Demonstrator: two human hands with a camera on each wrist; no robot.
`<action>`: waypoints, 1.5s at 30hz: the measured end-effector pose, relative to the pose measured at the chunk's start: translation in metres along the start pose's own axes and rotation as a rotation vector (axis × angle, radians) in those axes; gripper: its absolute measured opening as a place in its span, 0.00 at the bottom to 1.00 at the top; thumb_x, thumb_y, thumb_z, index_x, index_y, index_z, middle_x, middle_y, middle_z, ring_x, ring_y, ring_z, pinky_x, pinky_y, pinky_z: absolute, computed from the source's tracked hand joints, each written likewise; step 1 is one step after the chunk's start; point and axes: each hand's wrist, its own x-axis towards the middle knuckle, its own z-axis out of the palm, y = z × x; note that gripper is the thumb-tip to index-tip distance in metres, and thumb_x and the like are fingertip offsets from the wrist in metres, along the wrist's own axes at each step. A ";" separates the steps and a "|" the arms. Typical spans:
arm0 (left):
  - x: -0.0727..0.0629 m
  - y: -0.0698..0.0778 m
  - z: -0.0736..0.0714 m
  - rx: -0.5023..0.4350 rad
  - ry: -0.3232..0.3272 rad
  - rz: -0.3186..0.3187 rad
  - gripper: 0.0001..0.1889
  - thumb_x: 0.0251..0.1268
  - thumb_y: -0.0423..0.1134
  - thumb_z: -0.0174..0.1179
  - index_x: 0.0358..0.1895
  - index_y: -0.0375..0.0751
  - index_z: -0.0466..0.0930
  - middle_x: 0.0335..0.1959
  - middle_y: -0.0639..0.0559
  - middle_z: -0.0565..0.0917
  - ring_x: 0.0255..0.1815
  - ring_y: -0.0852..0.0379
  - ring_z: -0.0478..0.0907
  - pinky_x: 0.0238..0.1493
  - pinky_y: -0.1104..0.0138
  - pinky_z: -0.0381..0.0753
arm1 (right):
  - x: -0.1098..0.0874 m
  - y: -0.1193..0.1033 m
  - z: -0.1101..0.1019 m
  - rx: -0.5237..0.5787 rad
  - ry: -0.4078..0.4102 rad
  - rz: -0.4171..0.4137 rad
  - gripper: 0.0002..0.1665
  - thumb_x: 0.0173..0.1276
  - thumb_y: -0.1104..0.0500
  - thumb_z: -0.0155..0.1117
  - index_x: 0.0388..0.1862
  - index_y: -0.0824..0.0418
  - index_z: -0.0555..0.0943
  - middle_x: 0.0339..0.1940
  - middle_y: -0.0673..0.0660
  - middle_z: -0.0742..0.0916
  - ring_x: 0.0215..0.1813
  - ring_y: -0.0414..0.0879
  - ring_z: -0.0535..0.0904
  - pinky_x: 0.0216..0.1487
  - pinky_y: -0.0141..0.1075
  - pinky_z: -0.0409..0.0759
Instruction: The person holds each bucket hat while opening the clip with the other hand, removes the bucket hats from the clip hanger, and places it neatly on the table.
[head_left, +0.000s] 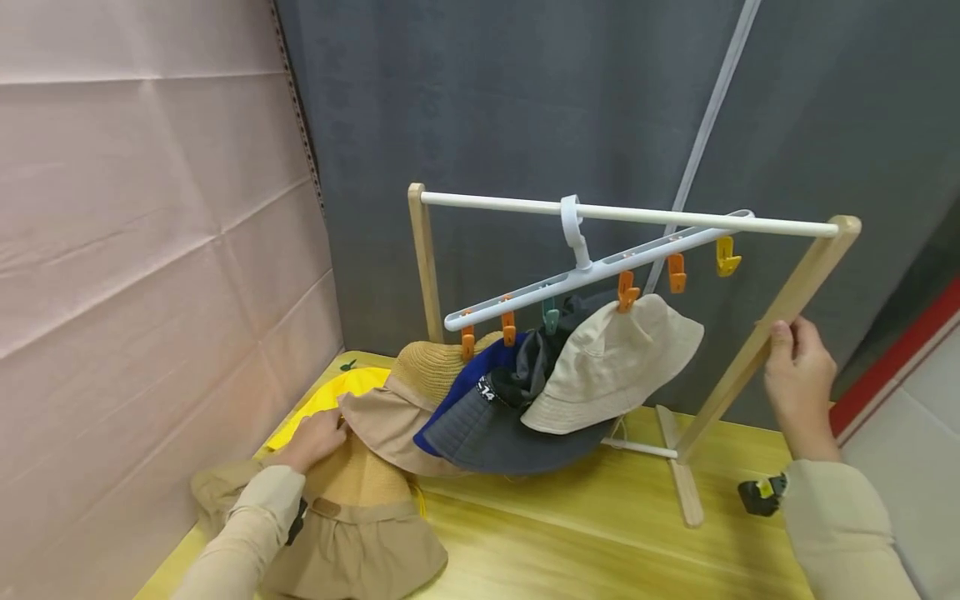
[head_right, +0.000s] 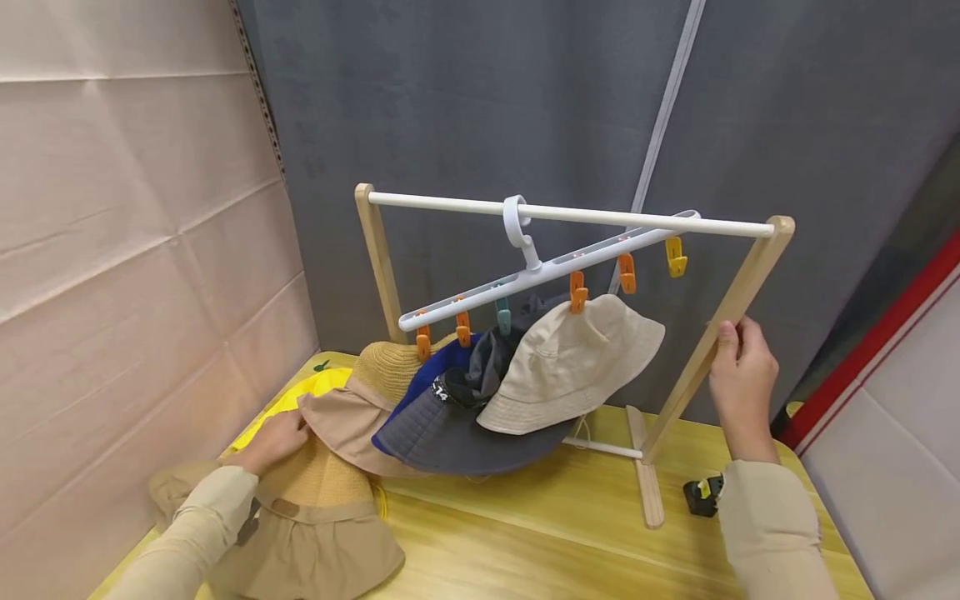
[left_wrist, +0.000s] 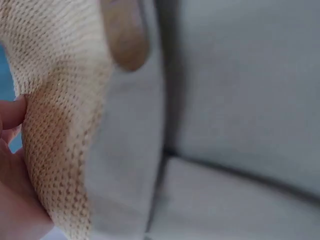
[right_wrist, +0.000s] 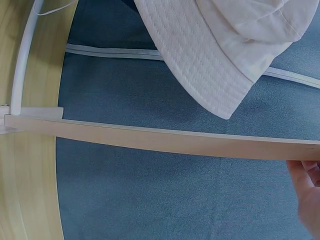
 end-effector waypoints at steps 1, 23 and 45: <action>0.001 0.001 0.004 0.024 0.007 -0.004 0.17 0.67 0.40 0.46 0.48 0.32 0.78 0.40 0.35 0.83 0.43 0.35 0.78 0.43 0.44 0.69 | 0.001 0.001 0.000 0.002 -0.002 -0.002 0.24 0.74 0.47 0.42 0.59 0.59 0.74 0.45 0.51 0.81 0.39 0.20 0.65 0.44 0.22 0.65; -0.016 0.009 0.010 0.125 0.089 -0.030 0.22 0.65 0.40 0.51 0.57 0.30 0.70 0.46 0.34 0.75 0.47 0.35 0.69 0.42 0.42 0.65 | 0.010 0.003 0.001 0.031 -0.016 -0.062 0.25 0.74 0.46 0.43 0.57 0.61 0.75 0.39 0.40 0.79 0.37 0.20 0.65 0.41 0.21 0.63; -0.016 0.205 -0.106 -0.387 0.714 0.490 0.09 0.64 0.32 0.53 0.46 0.38 0.77 0.42 0.48 0.80 0.45 0.51 0.74 0.49 0.61 0.72 | 0.008 0.000 -0.002 -0.002 -0.038 -0.034 0.26 0.75 0.47 0.41 0.61 0.61 0.71 0.52 0.65 0.80 0.39 0.21 0.64 0.44 0.24 0.65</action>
